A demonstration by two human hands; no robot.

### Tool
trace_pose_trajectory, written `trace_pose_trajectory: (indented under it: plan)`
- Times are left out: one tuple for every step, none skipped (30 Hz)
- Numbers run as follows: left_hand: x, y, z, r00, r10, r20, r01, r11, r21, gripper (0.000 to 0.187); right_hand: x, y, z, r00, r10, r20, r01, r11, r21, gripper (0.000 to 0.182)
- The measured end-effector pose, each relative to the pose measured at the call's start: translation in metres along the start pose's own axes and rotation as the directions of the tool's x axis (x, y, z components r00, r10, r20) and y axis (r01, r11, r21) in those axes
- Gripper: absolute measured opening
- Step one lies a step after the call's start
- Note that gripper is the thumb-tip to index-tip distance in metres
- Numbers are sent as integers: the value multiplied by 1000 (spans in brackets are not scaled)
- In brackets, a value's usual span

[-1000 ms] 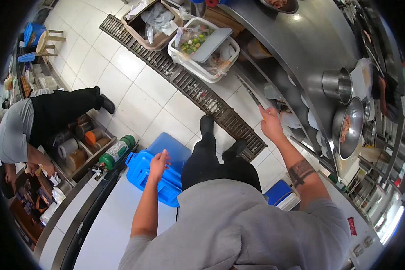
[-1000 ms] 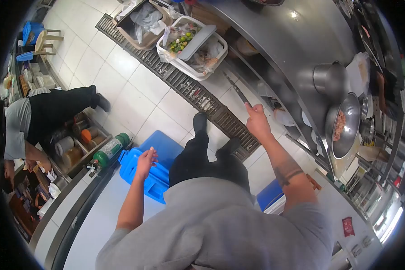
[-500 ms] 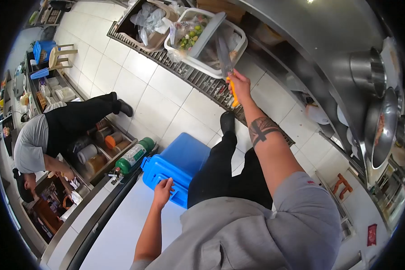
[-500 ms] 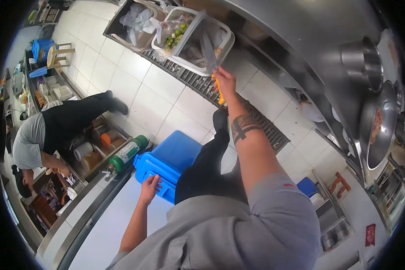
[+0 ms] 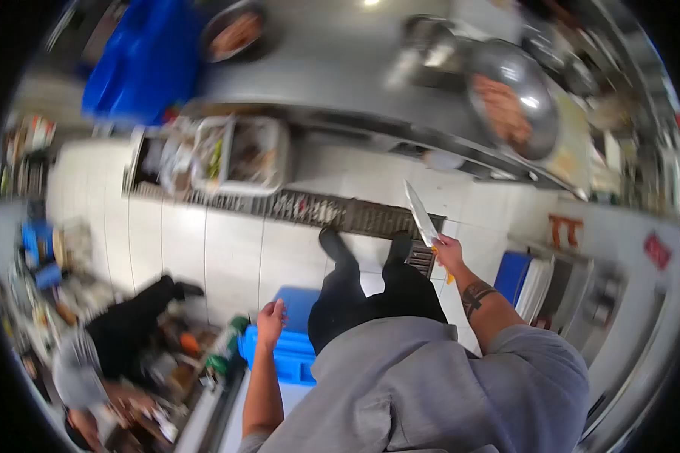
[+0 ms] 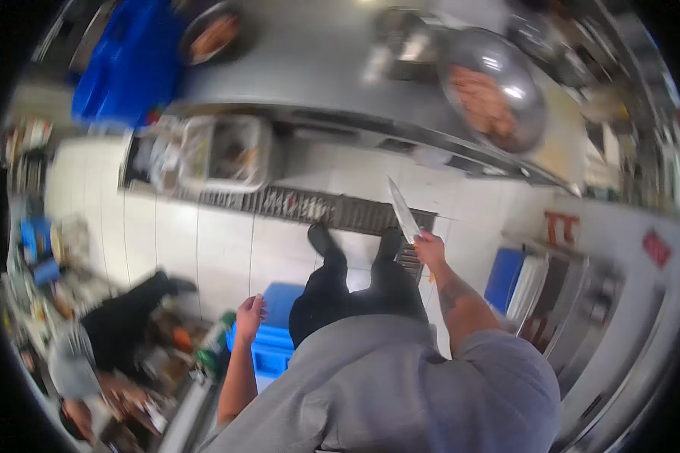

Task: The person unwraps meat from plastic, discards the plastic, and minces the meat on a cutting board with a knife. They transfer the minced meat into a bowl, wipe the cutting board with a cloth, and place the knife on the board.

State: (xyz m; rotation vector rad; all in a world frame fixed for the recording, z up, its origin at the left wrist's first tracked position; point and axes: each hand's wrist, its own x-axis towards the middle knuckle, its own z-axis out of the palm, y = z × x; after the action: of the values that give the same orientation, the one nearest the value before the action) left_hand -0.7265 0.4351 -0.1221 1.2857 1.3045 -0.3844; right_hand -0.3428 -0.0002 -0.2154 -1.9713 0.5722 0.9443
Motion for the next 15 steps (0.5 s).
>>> trace_pose_trajectory:
  plan:
    - [10,18,6,999,31,15,-32,998,54,47,-20,19,-39,993,24,-117,-18,999,48,36]
    - [21,40,15,998,61,17,-63,993,97,47,-37,38,-73,975,51,-218,-31,995,93,31]
    - [32,67,27,993,108,54,-115,985,132,47,-50,58,-111,965,119,-233,-61,968,243,37]
    - [38,90,41,982,156,103,-173,968,183,47,-61,81,-150,958,181,-224,-84,920,382,46]
    - [43,114,57,969,197,150,-228,946,231,46,-62,108,-186,931,327,-161,-155,755,637,53]
    - [45,142,79,948,246,203,-297,914,277,44,-73,120,-211,898,348,-268,-105,763,638,56]
    - [43,172,107,936,269,226,-329,896,298,44,-82,129,-237,867,321,-381,-16,782,623,64]
    - [39,203,141,885,343,315,-440,836,328,43,-89,136,-269,900,275,-339,71,674,735,66]
    - [31,232,174,824,399,403,-541,767,345,42,-97,130,-294,912,160,-378,207,617,759,69]
    - [16,262,211,790,420,446,-586,731,350,41,-110,103,-297,754,119,-646,428,658,620,71]
    - [-3,291,251,755,439,487,-629,694,350,41,-121,79,-317,750,89,-655,463,638,616,71]
    - [-21,319,290,738,412,535,-614,738,279,42,-125,57,-342,745,57,-665,497,618,609,72]
    - [-38,342,328,718,382,581,-586,782,211,44,-124,38,-366,738,-69,-671,536,664,521,73]
    - [-53,362,364,664,431,610,-615,780,118,46,-121,20,-387,727,-192,-659,573,699,428,74]
    - [-65,378,397,606,482,633,-635,772,21,49,-117,-2,-406,718,-228,-657,541,777,322,75]
